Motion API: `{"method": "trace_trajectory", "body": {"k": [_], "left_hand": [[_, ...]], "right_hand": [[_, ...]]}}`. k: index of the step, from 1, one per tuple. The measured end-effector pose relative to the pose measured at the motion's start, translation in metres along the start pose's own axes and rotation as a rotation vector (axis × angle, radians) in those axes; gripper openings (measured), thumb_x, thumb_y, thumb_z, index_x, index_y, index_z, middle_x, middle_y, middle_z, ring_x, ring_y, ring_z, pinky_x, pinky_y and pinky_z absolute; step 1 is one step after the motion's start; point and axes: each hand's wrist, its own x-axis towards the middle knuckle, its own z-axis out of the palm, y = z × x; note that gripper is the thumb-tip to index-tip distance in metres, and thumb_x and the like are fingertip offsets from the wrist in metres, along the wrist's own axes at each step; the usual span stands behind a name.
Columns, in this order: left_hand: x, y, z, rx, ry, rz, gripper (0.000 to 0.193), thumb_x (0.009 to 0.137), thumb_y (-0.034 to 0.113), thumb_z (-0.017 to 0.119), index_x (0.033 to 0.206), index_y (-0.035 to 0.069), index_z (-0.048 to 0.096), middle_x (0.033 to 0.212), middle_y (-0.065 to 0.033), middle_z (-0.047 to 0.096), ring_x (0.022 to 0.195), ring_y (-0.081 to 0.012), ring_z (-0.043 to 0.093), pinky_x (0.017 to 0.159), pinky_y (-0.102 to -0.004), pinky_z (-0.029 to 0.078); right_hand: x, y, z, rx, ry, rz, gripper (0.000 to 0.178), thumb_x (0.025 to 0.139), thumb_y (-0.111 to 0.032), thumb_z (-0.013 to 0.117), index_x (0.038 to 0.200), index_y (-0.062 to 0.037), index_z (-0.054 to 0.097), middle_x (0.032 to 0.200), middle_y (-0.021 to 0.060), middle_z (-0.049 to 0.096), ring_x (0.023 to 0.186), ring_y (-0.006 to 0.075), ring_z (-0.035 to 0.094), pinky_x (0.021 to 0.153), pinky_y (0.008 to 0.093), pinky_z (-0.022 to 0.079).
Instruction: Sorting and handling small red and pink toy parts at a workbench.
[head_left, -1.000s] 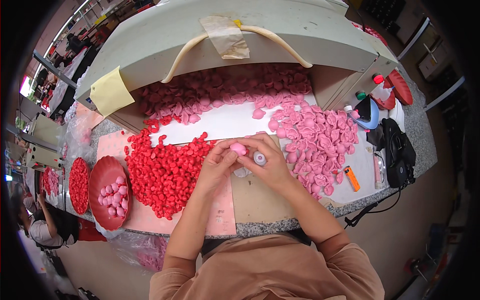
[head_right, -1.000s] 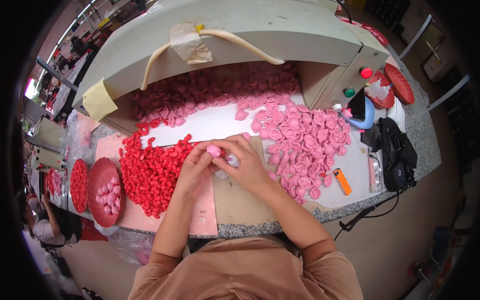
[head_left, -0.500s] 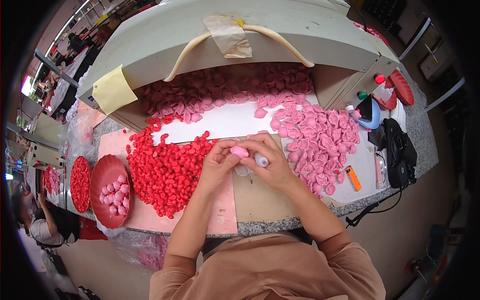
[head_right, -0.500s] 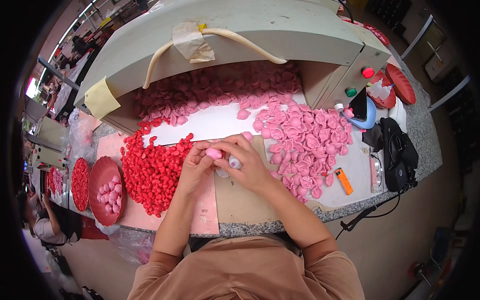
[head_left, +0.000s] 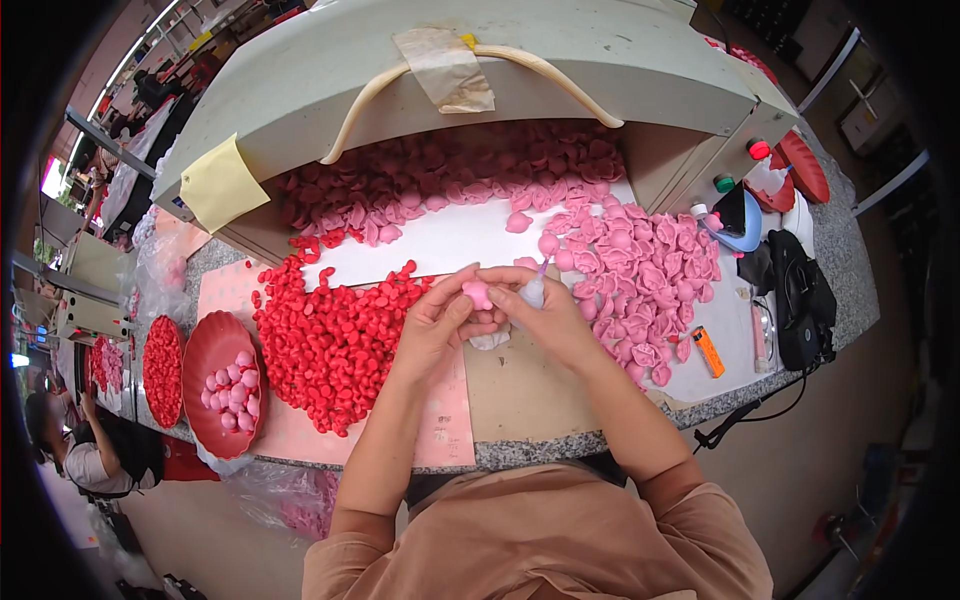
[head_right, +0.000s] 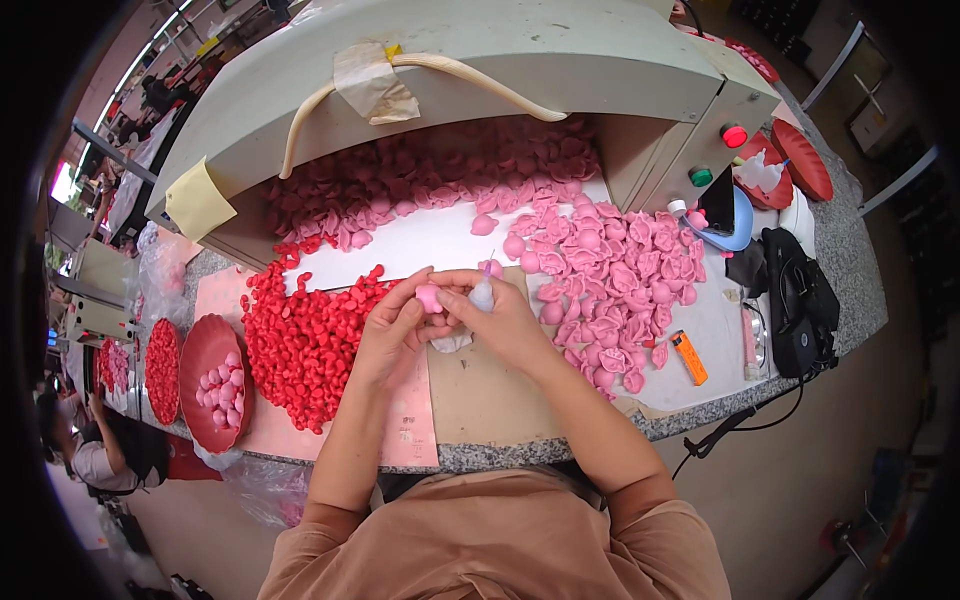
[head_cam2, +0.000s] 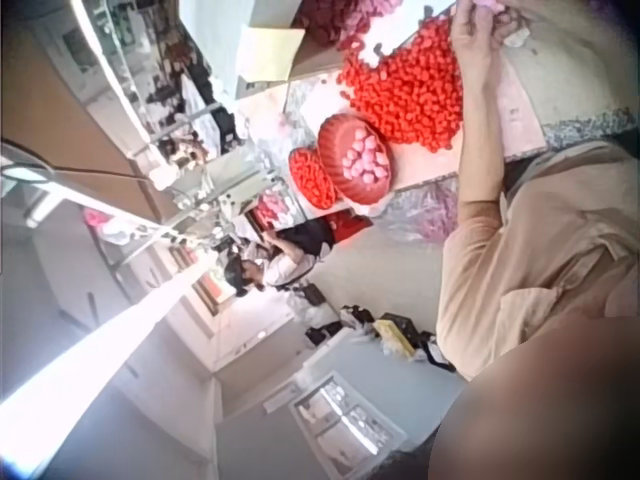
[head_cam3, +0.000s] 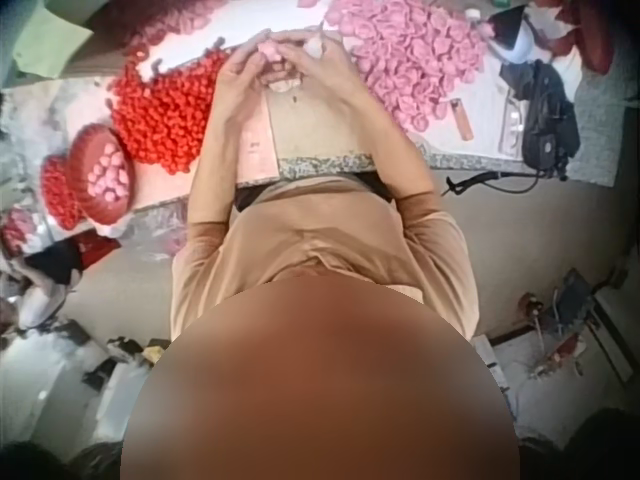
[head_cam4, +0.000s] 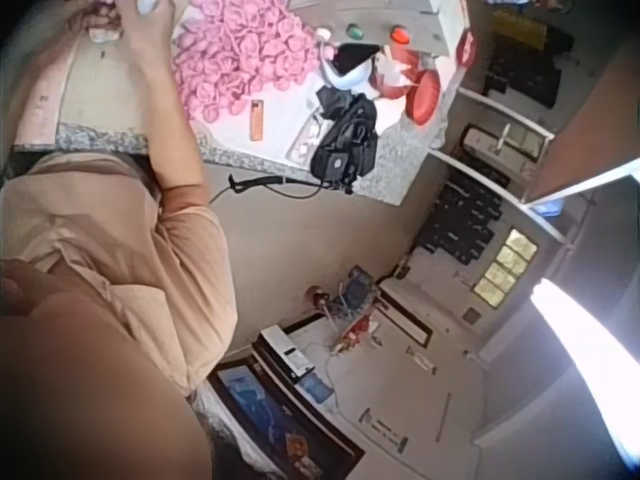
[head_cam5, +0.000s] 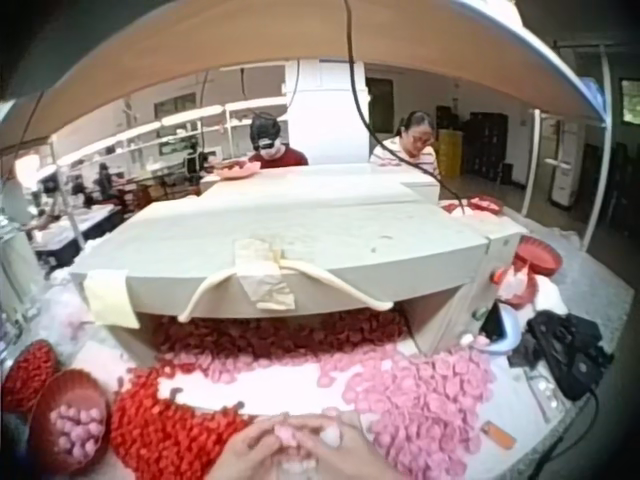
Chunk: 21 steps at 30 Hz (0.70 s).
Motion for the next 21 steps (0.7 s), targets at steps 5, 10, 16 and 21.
{"method": "trace_trajectory", "body": {"k": [5,10,16,21], "left_hand": [[0.003,-0.004,-0.010,0.117,0.075,-0.016,0.036,0.090,0.008,0.055,0.125,0.003,0.049,0.104,-0.0089,0.061,0.092,-0.0167,0.062,0.080,-0.0302,0.055],[0.001,-0.002,-0.003,0.133,0.176,-0.056,0.034,0.090,0.010,0.056,0.123,0.003,0.053,0.109,-0.0079,0.061,0.095,-0.0162,0.061,0.082,-0.0299,0.055],[-0.001,0.007,0.001,0.178,0.156,-0.086,0.034,0.090,0.007,0.056,0.123,0.002,0.053,0.112,-0.0083,0.060,0.098,-0.0174,0.061,0.086,-0.0308,0.053],[-0.001,0.005,-0.001,0.176,0.147,-0.048,0.033,0.089,0.004,0.057,0.121,0.000,0.054,0.110,-0.0098,0.061,0.097,-0.0179,0.061,0.087,-0.0308,0.053]], "right_hand": [[0.005,0.007,-0.008,-0.089,-0.043,-0.012,0.027,0.089,-0.012,0.059,0.112,0.0006,0.059,0.091,0.0032,0.063,0.076,0.0084,0.057,0.070,0.0220,0.048],[0.007,0.010,-0.009,-0.073,-0.017,-0.001,0.028,0.088,-0.013,0.061,0.113,0.0007,0.059,0.091,0.0038,0.063,0.077,0.0088,0.058,0.070,0.0220,0.048],[0.007,0.010,-0.010,-0.068,-0.015,-0.003,0.026,0.087,-0.013,0.062,0.110,0.0002,0.061,0.092,0.0044,0.063,0.078,0.0092,0.059,0.070,0.0225,0.049],[0.007,0.012,-0.010,-0.068,-0.029,0.000,0.025,0.087,-0.011,0.062,0.109,0.0003,0.061,0.093,0.0045,0.063,0.078,0.0095,0.059,0.071,0.0227,0.049]]}}
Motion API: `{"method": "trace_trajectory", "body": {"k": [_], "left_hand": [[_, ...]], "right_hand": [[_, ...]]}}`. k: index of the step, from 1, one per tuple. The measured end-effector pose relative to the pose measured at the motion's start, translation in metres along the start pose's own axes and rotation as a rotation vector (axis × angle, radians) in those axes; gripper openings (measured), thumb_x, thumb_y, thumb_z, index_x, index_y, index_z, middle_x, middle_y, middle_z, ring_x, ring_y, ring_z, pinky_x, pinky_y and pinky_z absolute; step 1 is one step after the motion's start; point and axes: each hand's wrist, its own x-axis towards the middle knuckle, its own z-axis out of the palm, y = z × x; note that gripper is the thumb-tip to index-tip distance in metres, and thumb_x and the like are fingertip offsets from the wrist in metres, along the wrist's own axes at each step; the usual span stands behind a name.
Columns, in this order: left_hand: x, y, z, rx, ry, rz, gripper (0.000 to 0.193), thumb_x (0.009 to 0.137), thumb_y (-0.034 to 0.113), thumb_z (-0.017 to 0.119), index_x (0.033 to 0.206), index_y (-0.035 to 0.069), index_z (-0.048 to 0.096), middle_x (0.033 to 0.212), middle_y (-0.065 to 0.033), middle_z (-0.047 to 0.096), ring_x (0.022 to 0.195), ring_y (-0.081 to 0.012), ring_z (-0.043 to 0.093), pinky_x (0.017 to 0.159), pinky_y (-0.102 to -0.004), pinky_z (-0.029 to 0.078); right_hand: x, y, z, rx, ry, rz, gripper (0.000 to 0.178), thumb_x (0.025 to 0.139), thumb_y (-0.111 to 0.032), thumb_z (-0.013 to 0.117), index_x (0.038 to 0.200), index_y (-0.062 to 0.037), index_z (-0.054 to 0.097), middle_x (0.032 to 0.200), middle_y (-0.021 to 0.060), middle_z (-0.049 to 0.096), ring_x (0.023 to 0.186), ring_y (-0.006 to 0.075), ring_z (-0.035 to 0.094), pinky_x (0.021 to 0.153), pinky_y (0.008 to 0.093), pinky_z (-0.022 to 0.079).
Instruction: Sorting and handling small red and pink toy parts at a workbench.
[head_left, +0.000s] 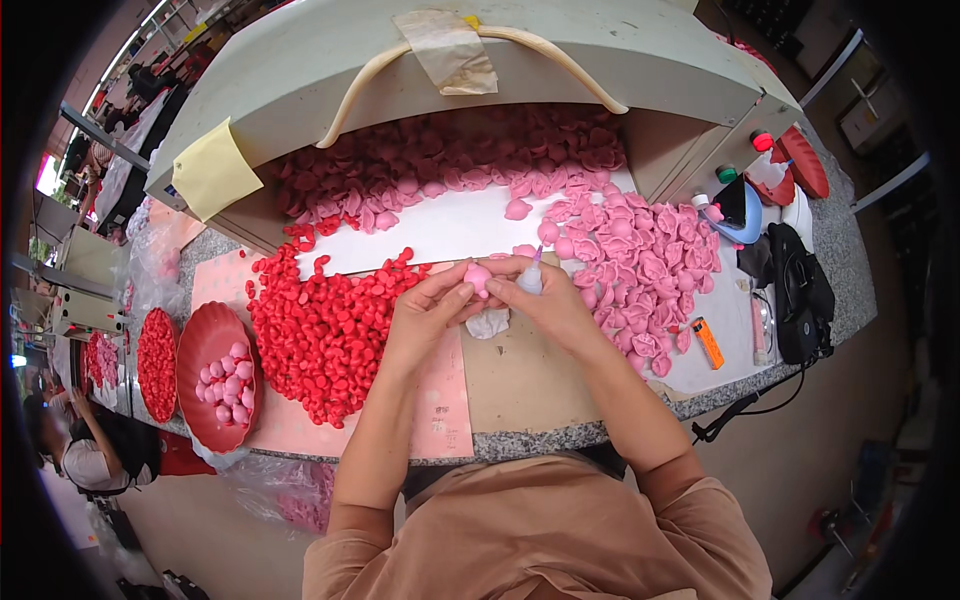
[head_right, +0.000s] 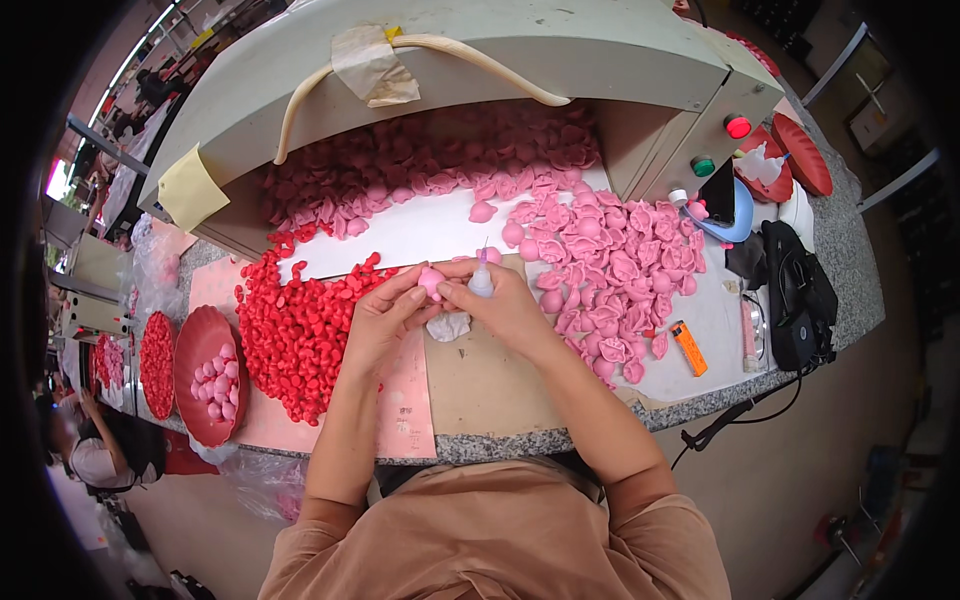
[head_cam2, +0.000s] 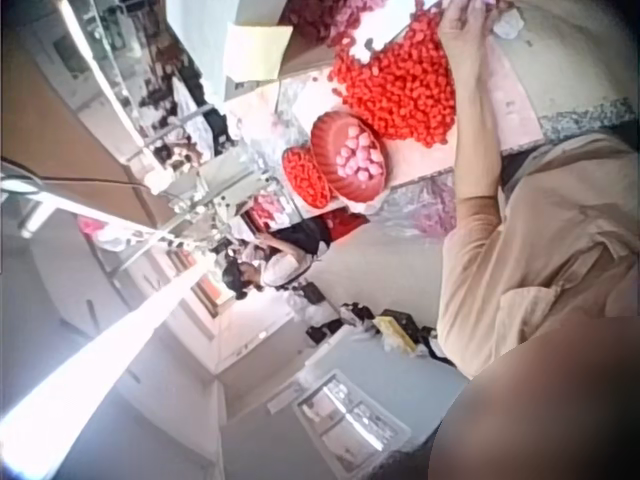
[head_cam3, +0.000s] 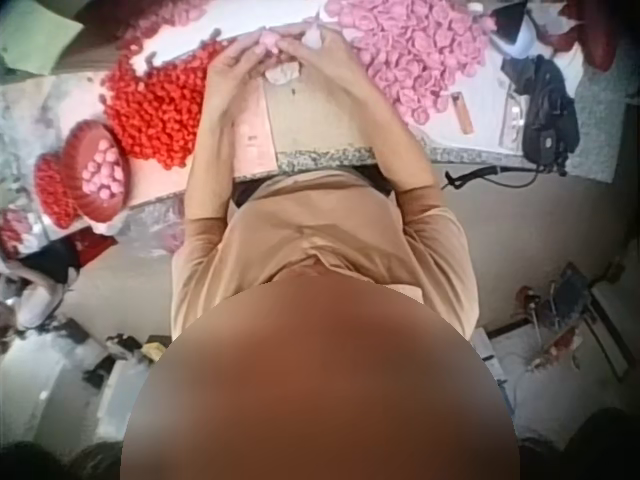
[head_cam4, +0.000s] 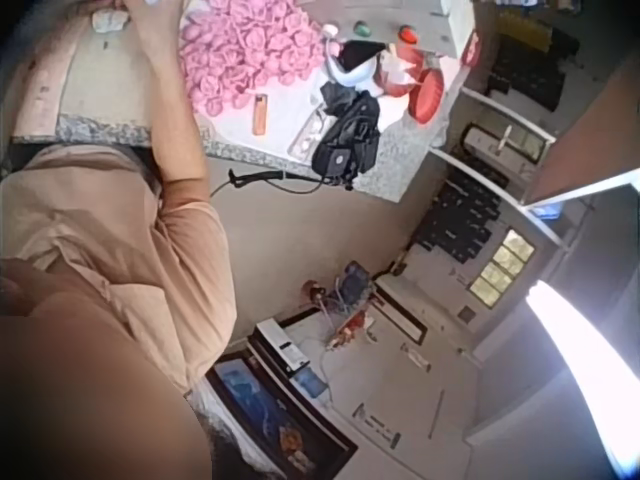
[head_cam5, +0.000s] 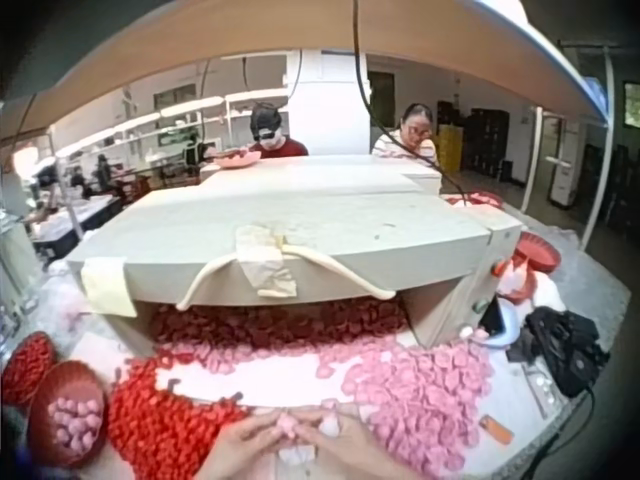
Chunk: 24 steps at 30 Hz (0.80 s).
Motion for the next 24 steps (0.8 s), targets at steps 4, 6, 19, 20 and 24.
{"method": "trace_trajectory", "body": {"k": [4,6,19,20,24], "left_hand": [[0.0003,-0.0017,-0.0012,0.009,-0.014,0.024,0.032,0.089,0.003,0.056,0.120,0.000,0.055,0.113,-0.0094,0.059,0.098,-0.0174,0.060,0.085,-0.0295,0.053],[-0.0003,-0.0007,0.0006,0.022,-0.005,0.021,0.032,0.089,0.003,0.056,0.120,0.000,0.055,0.113,-0.0094,0.060,0.098,-0.0173,0.060,0.085,-0.0294,0.053],[0.0005,-0.0030,-0.0008,0.034,0.024,0.046,0.033,0.087,0.003,0.059,0.120,0.000,0.055,0.110,-0.0111,0.061,0.096,-0.0179,0.061,0.084,-0.0298,0.053],[0.0007,-0.0032,-0.0012,0.034,0.024,0.046,0.033,0.087,0.003,0.059,0.120,0.000,0.055,0.110,-0.0111,0.061,0.096,-0.0179,0.061,0.084,-0.0298,0.053],[0.0006,-0.0032,-0.0012,0.045,0.028,0.042,0.033,0.087,0.003,0.059,0.120,-0.001,0.055,0.109,-0.0114,0.061,0.094,-0.0178,0.062,0.083,-0.0293,0.054]], "right_hand": [[0.0003,0.0018,-0.0010,0.020,-0.001,-0.016,0.025,0.087,-0.010,0.062,0.110,0.0002,0.061,0.094,0.0045,0.063,0.080,0.0097,0.059,0.071,0.0226,0.049],[0.0004,0.0028,-0.0016,0.034,-0.007,-0.015,0.025,0.087,-0.010,0.062,0.110,0.0002,0.061,0.094,0.0046,0.064,0.080,0.0097,0.059,0.072,0.0226,0.049],[0.0009,0.0039,-0.0016,0.034,-0.016,-0.020,0.026,0.088,-0.011,0.061,0.111,0.0002,0.061,0.096,0.0042,0.063,0.082,0.0095,0.059,0.074,0.0223,0.048],[0.0009,0.0039,-0.0015,0.035,-0.017,-0.019,0.025,0.088,-0.011,0.061,0.111,0.0001,0.061,0.095,0.0041,0.063,0.082,0.0095,0.059,0.073,0.0222,0.048],[0.0007,0.0040,-0.0009,0.024,-0.016,-0.016,0.025,0.088,-0.011,0.061,0.111,0.0002,0.061,0.095,0.0039,0.063,0.082,0.0094,0.059,0.073,0.0221,0.048]]}}
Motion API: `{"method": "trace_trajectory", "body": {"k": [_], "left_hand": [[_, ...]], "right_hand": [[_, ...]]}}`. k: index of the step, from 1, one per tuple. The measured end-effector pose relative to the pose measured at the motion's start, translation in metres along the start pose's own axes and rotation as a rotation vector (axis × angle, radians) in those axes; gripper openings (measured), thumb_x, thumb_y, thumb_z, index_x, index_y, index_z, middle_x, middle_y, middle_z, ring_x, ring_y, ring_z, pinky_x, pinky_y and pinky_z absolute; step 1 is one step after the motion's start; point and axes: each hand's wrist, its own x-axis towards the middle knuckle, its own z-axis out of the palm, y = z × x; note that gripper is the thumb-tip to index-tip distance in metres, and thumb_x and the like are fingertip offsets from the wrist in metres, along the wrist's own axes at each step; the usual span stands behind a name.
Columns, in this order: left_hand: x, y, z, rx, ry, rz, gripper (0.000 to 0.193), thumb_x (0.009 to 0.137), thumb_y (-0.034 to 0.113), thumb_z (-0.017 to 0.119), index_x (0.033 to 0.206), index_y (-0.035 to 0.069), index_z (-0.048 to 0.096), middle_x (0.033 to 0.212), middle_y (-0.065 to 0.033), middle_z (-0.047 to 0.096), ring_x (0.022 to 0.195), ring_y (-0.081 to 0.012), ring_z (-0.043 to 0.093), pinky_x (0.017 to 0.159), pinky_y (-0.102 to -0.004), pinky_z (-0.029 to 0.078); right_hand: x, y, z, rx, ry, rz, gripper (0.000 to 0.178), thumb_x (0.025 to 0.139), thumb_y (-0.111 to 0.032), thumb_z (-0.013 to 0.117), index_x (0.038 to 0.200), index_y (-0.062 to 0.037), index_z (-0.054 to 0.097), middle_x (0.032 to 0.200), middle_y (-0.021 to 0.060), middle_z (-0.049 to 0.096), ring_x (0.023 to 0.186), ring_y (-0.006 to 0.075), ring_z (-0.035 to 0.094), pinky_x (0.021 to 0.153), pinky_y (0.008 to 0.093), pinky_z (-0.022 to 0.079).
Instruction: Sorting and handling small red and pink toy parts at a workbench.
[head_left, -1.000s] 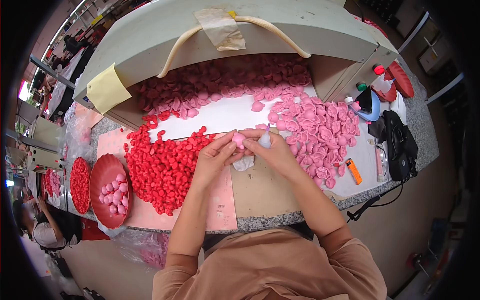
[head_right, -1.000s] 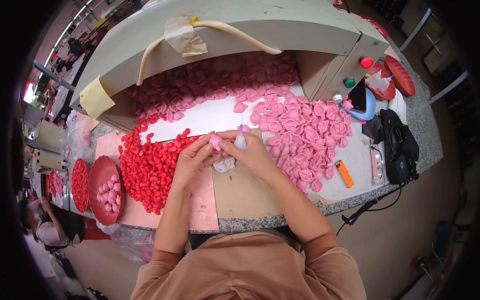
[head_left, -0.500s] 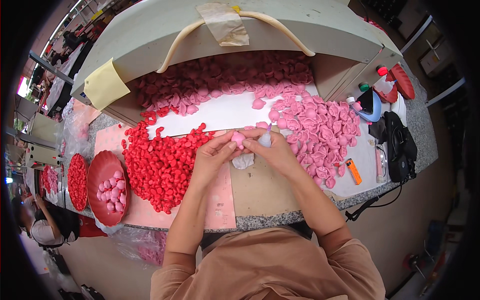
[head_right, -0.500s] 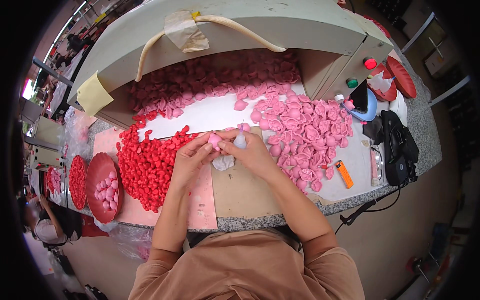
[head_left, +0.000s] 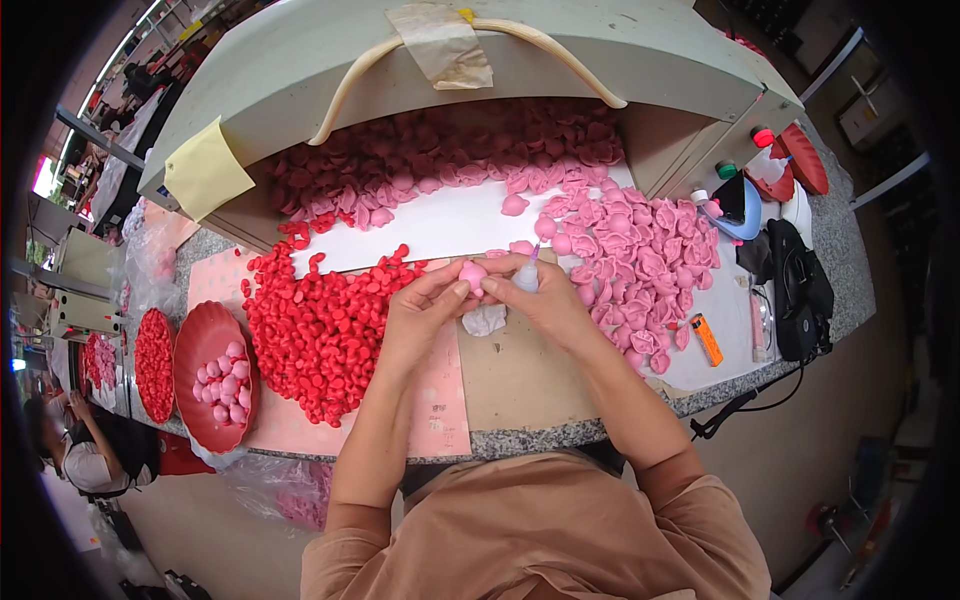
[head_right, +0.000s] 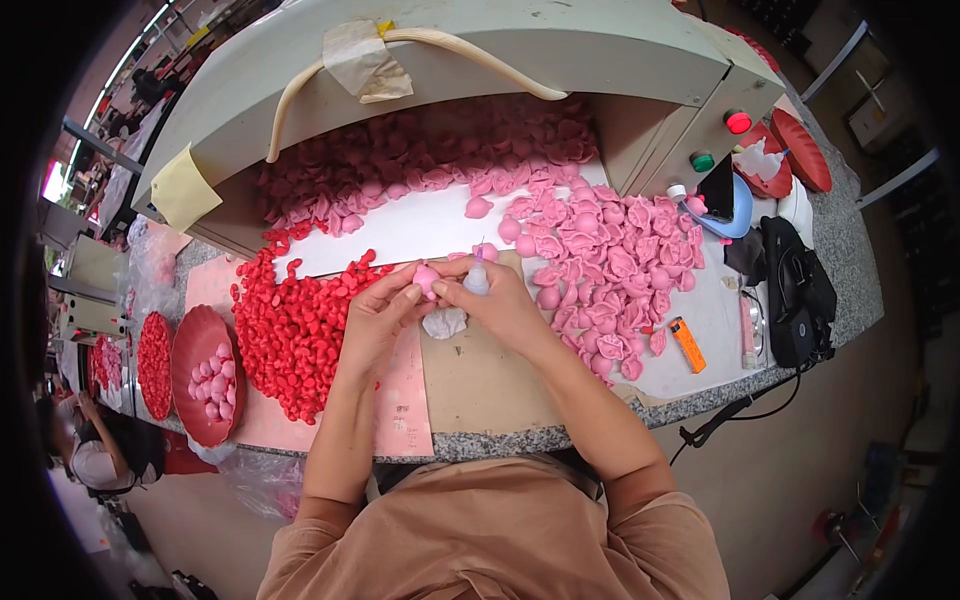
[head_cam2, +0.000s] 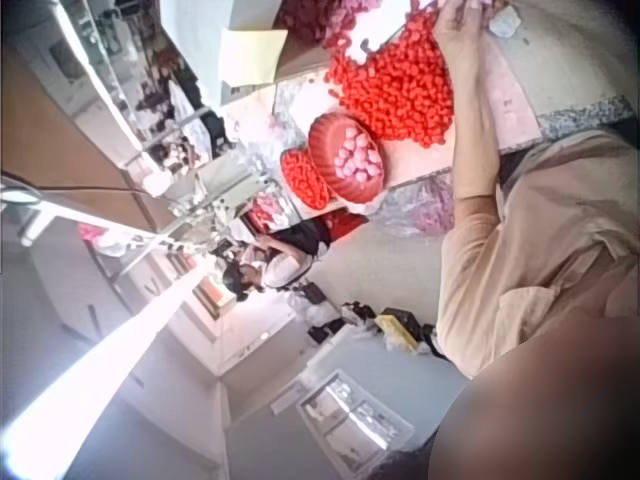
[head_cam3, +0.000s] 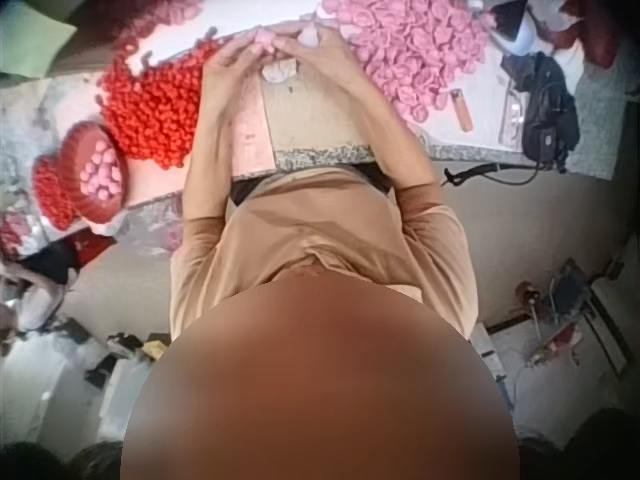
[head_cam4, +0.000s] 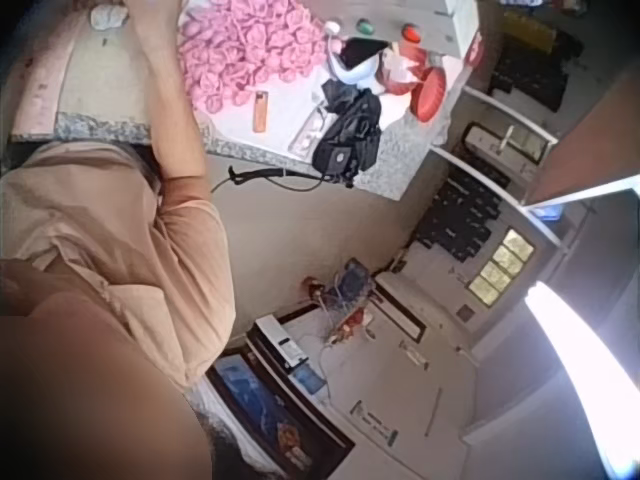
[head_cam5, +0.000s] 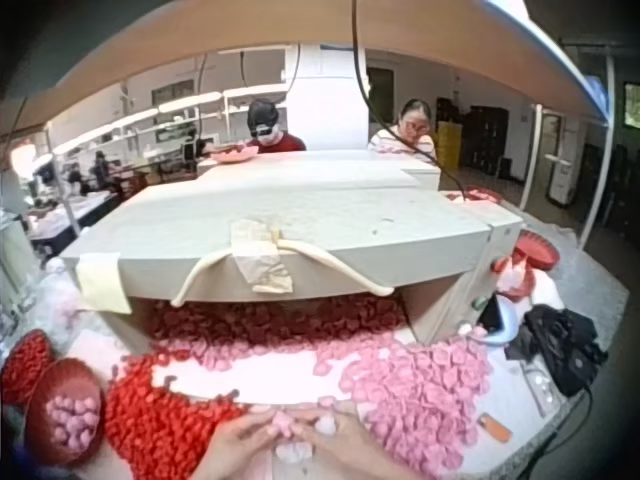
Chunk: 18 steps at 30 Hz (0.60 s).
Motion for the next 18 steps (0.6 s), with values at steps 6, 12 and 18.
{"method": "trace_trajectory", "body": {"k": [6,12,18], "left_hand": [[-0.0005,0.0007,0.0006,0.030,0.003,0.003,0.032,0.087,0.003,0.058,0.119,-0.001,0.055,0.110,-0.0106,0.061,0.095,-0.0171,0.061,0.083,-0.0288,0.054],[-0.0004,0.0015,0.0000,0.032,0.005,0.011,0.032,0.087,0.003,0.059,0.119,-0.001,0.055,0.109,-0.0113,0.061,0.095,-0.0179,0.061,0.084,-0.0296,0.053],[-0.0016,0.0054,0.0021,-0.026,-0.031,-0.005,0.032,0.087,0.003,0.059,0.119,-0.001,0.056,0.112,-0.0115,0.060,0.099,-0.0186,0.060,0.086,-0.0307,0.053]], "right_hand": [[-0.0003,0.0000,0.0006,-0.018,0.008,-0.006,0.025,0.088,-0.011,0.061,0.110,0.0003,0.061,0.094,0.0042,0.063,0.082,0.0097,0.059,0.074,0.0223,0.048],[-0.0004,-0.0004,0.0016,-0.006,-0.014,-0.015,0.027,0.087,-0.010,0.061,0.111,0.0027,0.059,0.099,0.0048,0.061,0.084,0.0101,0.059,0.075,0.0226,0.048],[0.0016,0.0009,-0.0032,0.058,0.017,0.067,0.027,0.088,-0.011,0.061,0.111,0.0017,0.059,0.096,0.0050,0.062,0.082,0.0104,0.059,0.075,0.0233,0.049]]}}
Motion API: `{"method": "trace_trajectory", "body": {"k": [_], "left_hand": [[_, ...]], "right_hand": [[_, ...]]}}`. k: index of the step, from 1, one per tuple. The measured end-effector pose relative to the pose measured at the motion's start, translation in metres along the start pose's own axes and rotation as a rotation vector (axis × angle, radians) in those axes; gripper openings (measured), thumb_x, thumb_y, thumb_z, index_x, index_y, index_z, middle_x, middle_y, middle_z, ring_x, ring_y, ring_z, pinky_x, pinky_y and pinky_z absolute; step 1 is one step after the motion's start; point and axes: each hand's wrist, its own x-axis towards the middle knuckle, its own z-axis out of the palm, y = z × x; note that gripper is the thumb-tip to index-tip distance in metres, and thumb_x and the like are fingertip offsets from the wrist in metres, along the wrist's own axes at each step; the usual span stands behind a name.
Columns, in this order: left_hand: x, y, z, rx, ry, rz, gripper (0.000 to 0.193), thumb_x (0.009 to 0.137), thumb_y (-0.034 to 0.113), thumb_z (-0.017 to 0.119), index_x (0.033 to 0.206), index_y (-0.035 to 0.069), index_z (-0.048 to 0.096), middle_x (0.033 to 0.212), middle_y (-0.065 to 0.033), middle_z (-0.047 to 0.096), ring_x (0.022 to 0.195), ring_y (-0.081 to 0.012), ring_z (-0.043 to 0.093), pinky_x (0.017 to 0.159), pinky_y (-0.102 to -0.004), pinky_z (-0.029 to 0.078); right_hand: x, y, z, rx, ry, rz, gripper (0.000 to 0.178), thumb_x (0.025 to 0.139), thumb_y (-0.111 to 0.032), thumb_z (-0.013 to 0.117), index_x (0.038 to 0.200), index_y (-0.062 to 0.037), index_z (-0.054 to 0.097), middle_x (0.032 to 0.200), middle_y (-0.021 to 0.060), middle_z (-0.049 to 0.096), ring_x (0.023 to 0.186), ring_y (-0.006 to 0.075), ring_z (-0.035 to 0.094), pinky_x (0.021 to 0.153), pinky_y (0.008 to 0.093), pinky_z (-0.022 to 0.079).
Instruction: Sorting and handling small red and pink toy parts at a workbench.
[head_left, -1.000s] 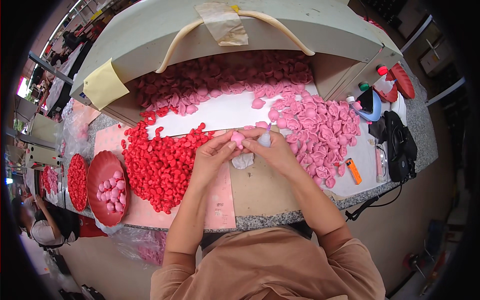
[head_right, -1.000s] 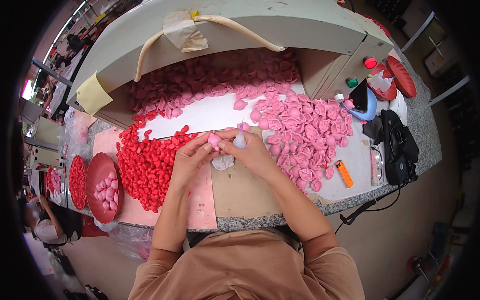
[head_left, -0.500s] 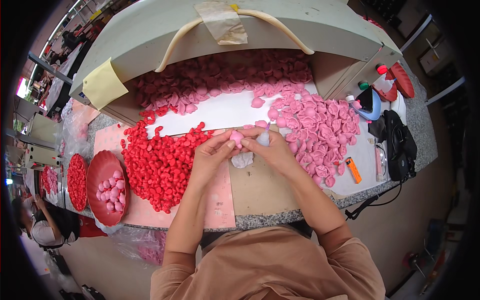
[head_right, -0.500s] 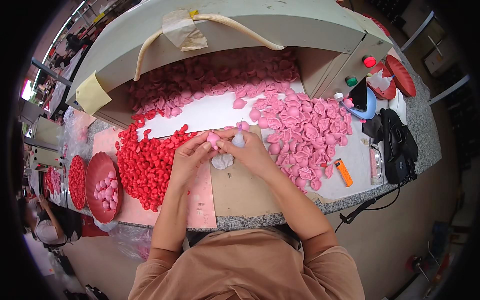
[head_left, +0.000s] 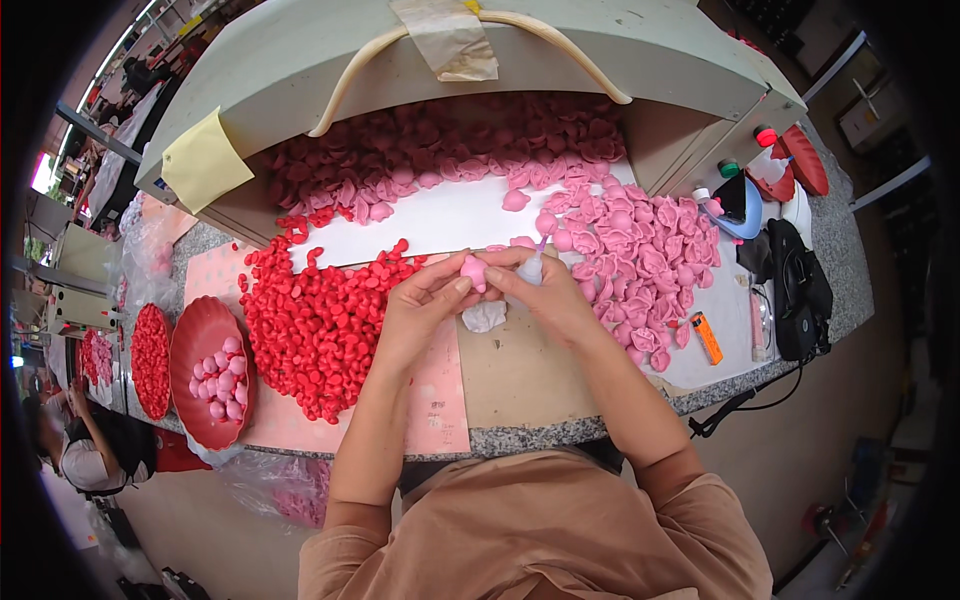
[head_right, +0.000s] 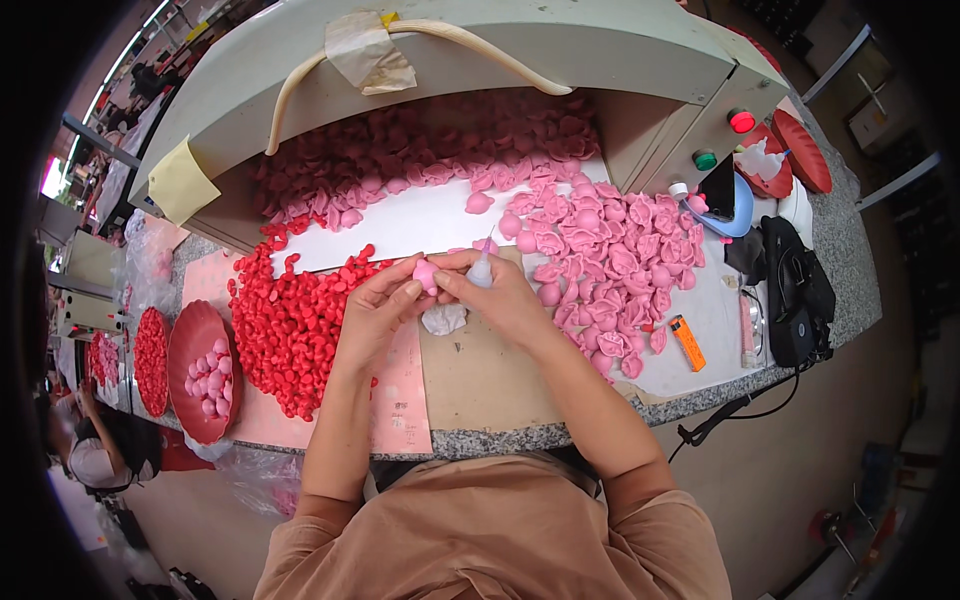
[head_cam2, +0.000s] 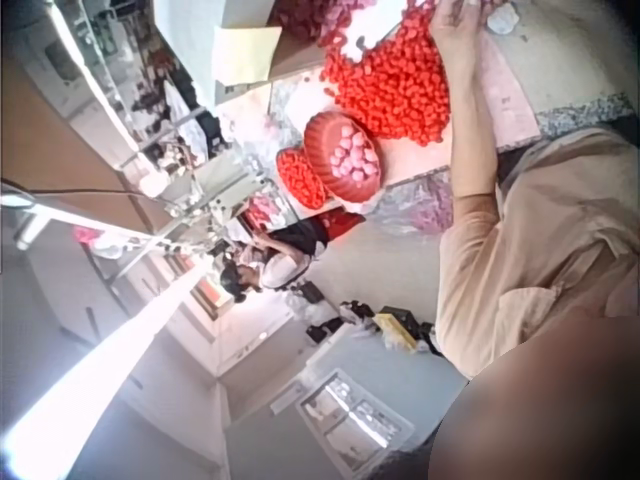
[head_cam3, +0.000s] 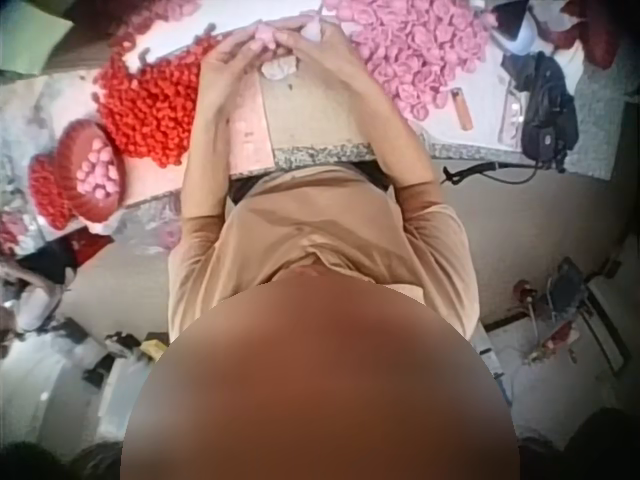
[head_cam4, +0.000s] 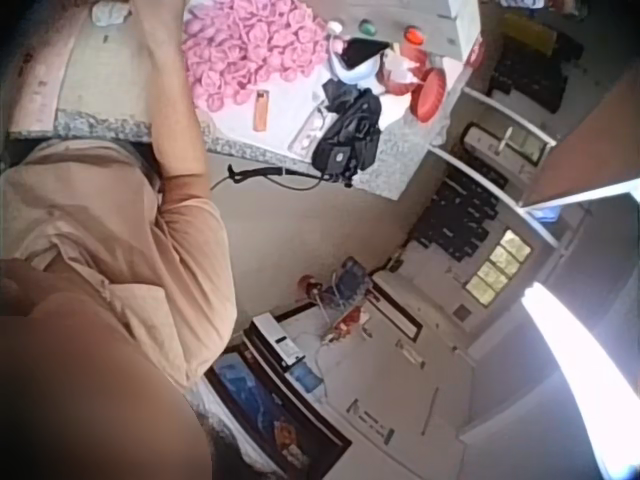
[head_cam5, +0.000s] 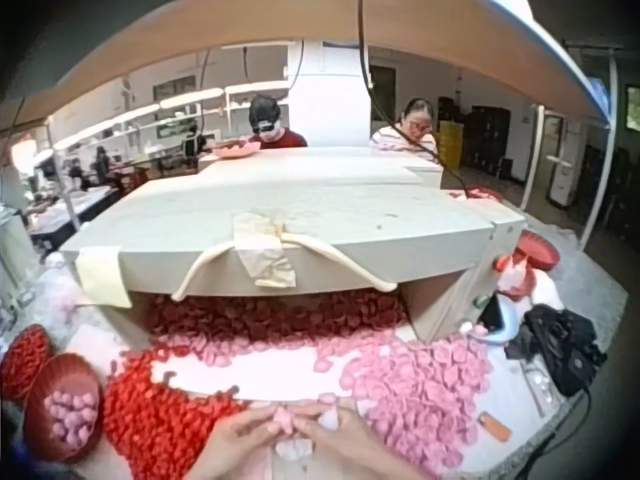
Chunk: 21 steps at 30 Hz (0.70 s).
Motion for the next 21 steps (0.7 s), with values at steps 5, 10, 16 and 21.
{"method": "trace_trajectory", "body": {"k": [5,10,16,21], "left_hand": [[-0.0001,-0.0011,-0.0004,-0.015,0.001,0.000,0.033,0.087,0.003,0.059,0.119,-0.001,0.055,0.112,-0.0120,0.060,0.100,-0.0191,0.060,0.087,-0.0312,0.052],[0.0001,-0.0033,-0.0010,0.024,0.005,0.028,0.033,0.086,0.002,0.059,0.119,-0.001,0.055,0.111,-0.0121,0.060,0.098,-0.0188,0.061,0.086,-0.0308,0.053],[-0.0007,-0.0015,0.0004,0.042,0.032,0.023,0.033,0.085,0.001,0.060,0.118,-0.002,0.056,0.110,-0.0120,0.061,0.097,-0.0188,0.061,0.085,-0.0306,0.053],[0.0002,-0.0017,0.0010,0.043,0.030,0.027,0.033,0.086,0.001,0.060,0.118,-0.002,0.056,0.110,-0.0118,0.061,0.096,-0.0186,0.061,0.085,-0.0305,0.054]], "right_hand": [[0.0003,0.0020,0.0026,-0.006,0.000,-0.015,0.023,0.088,-0.009,0.061,0.108,0.0001,0.060,0.094,0.0058,0.063,0.081,0.0110,0.060,0.074,0.0240,0.049],[0.0006,0.0034,0.0023,-0.026,-0.006,-0.035,0.022,0.088,-0.009,0.060,0.108,0.0008,0.060,0.096,0.0061,0.063,0.082,0.0110,0.060,0.074,0.0238,0.049],[0.0008,0.0037,0.0025,-0.035,-0.012,-0.047,0.022,0.088,-0.009,0.060,0.108,-0.0001,0.060,0.097,0.0055,0.062,0.082,0.0109,0.059,0.074,0.0237,0.049],[0.0011,0.0029,0.0024,-0.036,-0.017,-0.050,0.022,0.088,-0.009,0.060,0.108,-0.0003,0.060,0.097,0.0054,0.062,0.082,0.0107,0.059,0.074,0.0237,0.048]]}}
